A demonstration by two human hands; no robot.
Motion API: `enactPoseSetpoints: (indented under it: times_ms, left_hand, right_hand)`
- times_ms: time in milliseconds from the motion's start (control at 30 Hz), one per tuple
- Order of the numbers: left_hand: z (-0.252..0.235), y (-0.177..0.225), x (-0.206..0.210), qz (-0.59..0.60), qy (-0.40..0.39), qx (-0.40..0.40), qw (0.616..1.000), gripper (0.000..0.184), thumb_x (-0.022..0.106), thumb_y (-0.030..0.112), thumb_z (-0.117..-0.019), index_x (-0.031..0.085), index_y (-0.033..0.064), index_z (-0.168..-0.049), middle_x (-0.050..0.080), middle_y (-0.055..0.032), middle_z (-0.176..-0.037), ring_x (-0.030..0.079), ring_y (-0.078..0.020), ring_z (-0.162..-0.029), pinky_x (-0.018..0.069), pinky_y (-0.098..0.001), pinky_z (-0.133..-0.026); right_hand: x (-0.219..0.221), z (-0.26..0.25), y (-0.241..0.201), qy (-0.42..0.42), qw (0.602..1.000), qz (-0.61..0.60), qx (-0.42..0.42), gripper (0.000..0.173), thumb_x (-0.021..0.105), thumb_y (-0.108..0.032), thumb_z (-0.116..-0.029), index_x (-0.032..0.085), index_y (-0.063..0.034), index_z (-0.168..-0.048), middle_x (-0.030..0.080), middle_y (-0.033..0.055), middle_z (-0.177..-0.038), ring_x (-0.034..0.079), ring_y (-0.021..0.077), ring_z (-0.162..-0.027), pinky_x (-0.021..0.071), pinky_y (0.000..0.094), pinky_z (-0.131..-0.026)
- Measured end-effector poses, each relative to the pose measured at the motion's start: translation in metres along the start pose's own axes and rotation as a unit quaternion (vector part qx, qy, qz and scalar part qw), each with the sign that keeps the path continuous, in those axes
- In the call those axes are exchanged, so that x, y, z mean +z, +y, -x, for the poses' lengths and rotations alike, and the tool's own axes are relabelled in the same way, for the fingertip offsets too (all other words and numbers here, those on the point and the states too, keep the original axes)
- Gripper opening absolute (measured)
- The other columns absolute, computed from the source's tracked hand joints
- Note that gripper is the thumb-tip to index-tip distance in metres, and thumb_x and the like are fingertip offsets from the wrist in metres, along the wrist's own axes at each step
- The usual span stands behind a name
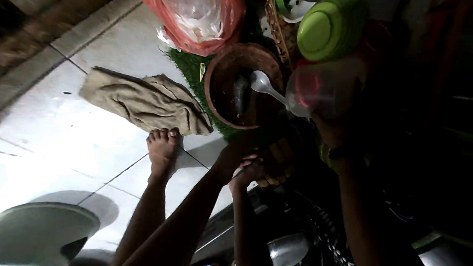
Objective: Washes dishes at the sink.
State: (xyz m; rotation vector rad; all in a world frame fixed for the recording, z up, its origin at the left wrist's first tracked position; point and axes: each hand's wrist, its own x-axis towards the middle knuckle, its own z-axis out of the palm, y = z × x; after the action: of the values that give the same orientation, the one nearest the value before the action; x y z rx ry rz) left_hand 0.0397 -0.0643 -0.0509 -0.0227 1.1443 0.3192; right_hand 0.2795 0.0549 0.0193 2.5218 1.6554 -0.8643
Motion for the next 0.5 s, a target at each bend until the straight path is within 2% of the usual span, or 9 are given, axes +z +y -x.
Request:
enactPoseSetpoints:
  times_ms: [100, 167, 233, 267, 300, 333, 400, 433, 500]
  left_hand:
    - [0.019, -0.025, -0.041, 0.001, 0.028, -0.033, 0.999, 0.039, 0.037, 0.023, -0.1116, 0.049, 0.0097, -0.146, 0.067, -0.0106, -0.127, 0.068, -0.0222, -0.110, 0.0559, -0.0374, -0.090]
    - [0.030, -0.036, -0.059, 0.011, 0.043, -0.040, 0.998, 0.039, 0.034, 0.022, -0.1121, 0.050, 0.0103, -0.145, 0.068, -0.0109, -0.126, 0.069, -0.0227, -0.108, 0.0566, -0.0373, -0.088]
    - [0.042, -0.038, -0.071, 0.017, 0.050, -0.039, 0.998, 0.038, 0.033, 0.023, -0.1124, 0.050, 0.0109, -0.145, 0.068, -0.0103, -0.124, 0.069, -0.0219, -0.106, 0.0572, -0.0370, -0.087]
    - [0.049, -0.037, -0.075, 0.015, 0.049, -0.039, 0.998, 0.039, 0.033, 0.024, -0.1124, 0.049, 0.0113, -0.145, 0.068, -0.0098, -0.125, 0.069, -0.0214, -0.106, 0.0569, -0.0369, -0.088]
    - [0.057, -0.036, -0.077, 0.013, 0.048, -0.040, 0.998, 0.039, 0.033, 0.024, -0.1124, 0.048, 0.0113, -0.146, 0.067, -0.0096, -0.126, 0.069, -0.0211, -0.108, 0.0565, -0.0367, -0.089]
    - [0.066, -0.034, -0.079, 0.012, 0.048, -0.037, 0.998, 0.040, 0.032, 0.024, -0.1125, 0.047, 0.0109, -0.147, 0.067, -0.0093, -0.127, 0.068, -0.0208, -0.108, 0.0561, -0.0364, -0.089]
    - [0.087, -0.030, -0.086, 0.019, 0.052, -0.027, 0.998, 0.041, 0.031, 0.024, -0.1120, 0.047, 0.0101, -0.147, 0.067, -0.0094, -0.127, 0.068, -0.0207, -0.109, 0.0559, -0.0357, -0.090]
    - [0.099, -0.028, -0.091, 0.024, 0.055, -0.018, 0.998, 0.041, 0.032, 0.024, -0.1116, 0.047, 0.0101, -0.147, 0.067, -0.0096, -0.127, 0.068, -0.0209, -0.109, 0.0563, -0.0353, -0.090]
    - [0.126, -0.020, -0.100, 0.025, 0.072, 0.004, 0.997, 0.039, 0.035, 0.024, -0.1112, 0.049, 0.0100, -0.145, 0.067, -0.0097, -0.127, 0.069, -0.0210, -0.108, 0.0571, -0.0349, -0.087]
  right_hand:
    - [0.004, -0.006, 0.008, 0.005, 1.000, 0.027, 0.003, 0.074, 0.077, -0.040, -0.0915, 0.050, 0.0022, -0.145, 0.060, 0.0225, -0.139, 0.058, 0.0279, -0.131, 0.0446, 0.0470, -0.113]
    - [0.008, 0.002, 0.009, 0.043, 0.999, 0.028, -0.013, 0.098, 0.080, -0.042, -0.0872, 0.027, 0.0003, -0.159, 0.045, 0.0222, -0.154, 0.046, 0.0275, -0.143, 0.0387, 0.0431, -0.119]
    - [0.028, 0.028, -0.017, 0.131, 0.991, -0.033, -0.021, 0.094, 0.087, -0.025, -0.0818, 0.033, -0.0012, -0.156, 0.051, 0.0221, -0.146, 0.053, 0.0263, -0.133, 0.0450, 0.0336, -0.111]
    - [0.020, 0.038, -0.032, 0.105, 0.994, -0.012, -0.026, 0.093, 0.083, -0.019, -0.0848, 0.029, 0.0014, -0.157, 0.051, 0.0243, -0.146, 0.055, 0.0286, -0.132, 0.0479, 0.0328, -0.108]
    - [-0.003, 0.042, -0.051, 0.037, 0.999, 0.035, -0.008, 0.093, 0.080, -0.017, -0.0876, 0.024, 0.0045, -0.159, 0.046, 0.0268, -0.151, 0.052, 0.0321, -0.136, 0.0469, 0.0355, -0.110]
    - [-0.021, 0.043, -0.083, -0.020, 0.994, 0.066, 0.084, 0.093, 0.079, -0.014, -0.0900, 0.021, -0.0027, -0.162, 0.042, 0.0210, -0.157, 0.047, 0.0306, -0.140, 0.0409, 0.0401, -0.113]
    - [-0.024, 0.047, -0.054, 0.015, 0.993, 0.113, 0.021, 0.095, 0.080, -0.032, -0.0889, 0.024, -0.0122, -0.163, 0.043, 0.0211, -0.157, 0.051, 0.0401, -0.137, 0.0435, 0.0590, -0.110]
    - [-0.021, 0.049, -0.034, 0.030, 0.991, 0.131, -0.018, 0.096, 0.078, -0.042, -0.0891, 0.024, -0.0147, -0.164, 0.043, 0.0217, -0.157, 0.051, 0.0425, -0.136, 0.0440, 0.0636, -0.108]
    - [-0.026, 0.066, -0.028, 0.021, 0.989, 0.136, -0.059, 0.096, 0.076, -0.044, -0.0894, 0.025, -0.0109, -0.163, 0.042, 0.0251, -0.156, 0.046, 0.0451, -0.139, 0.0401, 0.0652, -0.111]
